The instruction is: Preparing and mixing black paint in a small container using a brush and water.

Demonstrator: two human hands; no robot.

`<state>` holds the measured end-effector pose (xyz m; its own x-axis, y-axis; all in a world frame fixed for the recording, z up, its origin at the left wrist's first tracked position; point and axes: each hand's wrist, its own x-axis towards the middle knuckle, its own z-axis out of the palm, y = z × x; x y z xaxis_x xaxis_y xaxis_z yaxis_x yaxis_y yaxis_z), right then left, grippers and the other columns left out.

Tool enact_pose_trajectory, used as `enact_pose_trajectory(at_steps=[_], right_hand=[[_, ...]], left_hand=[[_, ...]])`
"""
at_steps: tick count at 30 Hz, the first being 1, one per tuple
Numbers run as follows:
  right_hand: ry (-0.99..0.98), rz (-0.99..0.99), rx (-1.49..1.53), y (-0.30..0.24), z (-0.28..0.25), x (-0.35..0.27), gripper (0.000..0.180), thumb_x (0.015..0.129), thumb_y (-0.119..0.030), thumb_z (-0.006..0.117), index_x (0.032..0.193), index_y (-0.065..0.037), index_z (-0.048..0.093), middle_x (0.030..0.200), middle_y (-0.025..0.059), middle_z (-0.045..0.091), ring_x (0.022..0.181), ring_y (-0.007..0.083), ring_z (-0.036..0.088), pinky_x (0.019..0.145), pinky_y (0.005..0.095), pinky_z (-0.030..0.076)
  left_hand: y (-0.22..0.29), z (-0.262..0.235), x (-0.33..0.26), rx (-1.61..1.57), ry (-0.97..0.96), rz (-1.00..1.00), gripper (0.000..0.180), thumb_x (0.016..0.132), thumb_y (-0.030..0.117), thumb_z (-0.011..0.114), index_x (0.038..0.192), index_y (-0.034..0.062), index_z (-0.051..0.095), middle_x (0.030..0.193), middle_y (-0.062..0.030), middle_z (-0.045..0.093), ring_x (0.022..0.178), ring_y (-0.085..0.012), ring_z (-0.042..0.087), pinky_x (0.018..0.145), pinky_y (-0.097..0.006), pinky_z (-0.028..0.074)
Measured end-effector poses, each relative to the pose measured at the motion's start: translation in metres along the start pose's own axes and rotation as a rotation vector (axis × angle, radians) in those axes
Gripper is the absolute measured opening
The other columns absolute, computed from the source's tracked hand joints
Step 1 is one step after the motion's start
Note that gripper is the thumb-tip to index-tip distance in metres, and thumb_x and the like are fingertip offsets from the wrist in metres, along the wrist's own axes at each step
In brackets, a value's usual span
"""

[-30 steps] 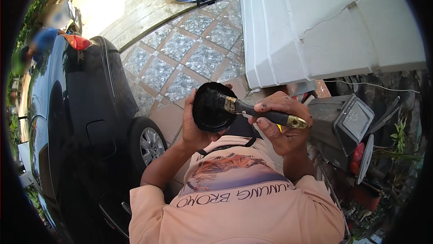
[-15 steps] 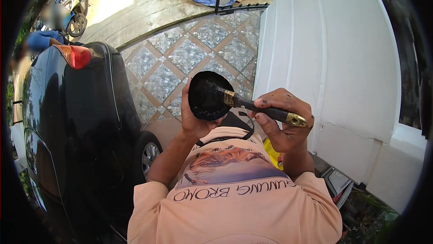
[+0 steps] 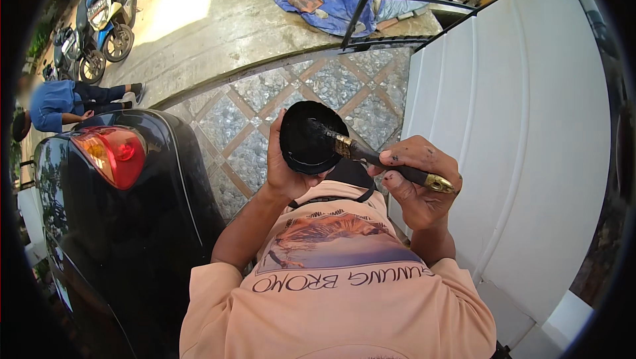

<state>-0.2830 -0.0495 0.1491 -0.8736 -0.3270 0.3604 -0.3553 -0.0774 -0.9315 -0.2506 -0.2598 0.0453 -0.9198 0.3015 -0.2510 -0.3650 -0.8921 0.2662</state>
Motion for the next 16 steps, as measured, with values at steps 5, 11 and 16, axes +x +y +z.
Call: enact_pose_trajectory(at_steps=[5,11,16], right_hand=[[-0.15,-0.023,-0.026,0.056,0.014,0.107,0.018,0.082,0.008,0.073,0.1,0.006,0.072,0.089,0.0161,0.074,0.076,0.0248,0.071,0.066,0.0322,0.056],[-0.258,-0.006,0.008,0.105,0.054,0.226,0.018,0.081,0.008,0.074,0.099,0.006,0.071,0.092,0.0167,0.074,0.077,0.0273,0.071,0.068,0.034,0.056],[-0.356,-0.062,-0.012,0.167,0.102,0.322,0.022,0.086,0.002,0.074,0.107,0.007,0.069,0.096,0.0206,0.072,0.079,0.0272,0.073,0.069,0.0352,0.059]], left_hand=[[0.067,-0.021,0.066,-0.056,-0.04,0.047,0.084,0.098,0.073,0.034,0.146,0.0045,0.043,0.115,-0.0272,0.064,0.056,-0.0204,0.061,0.035,-0.023,0.046],[0.155,-0.042,0.124,-0.078,0.073,0.161,0.084,0.099,0.072,0.031,0.151,0.0061,0.04,0.117,-0.023,0.066,0.057,-0.0177,0.058,0.035,-0.021,0.044],[0.247,-0.08,0.171,-0.099,0.073,0.219,0.084,0.099,0.073,0.031,0.152,0.0074,0.04,0.116,-0.0205,0.067,0.058,-0.0167,0.057,0.035,-0.021,0.043]])
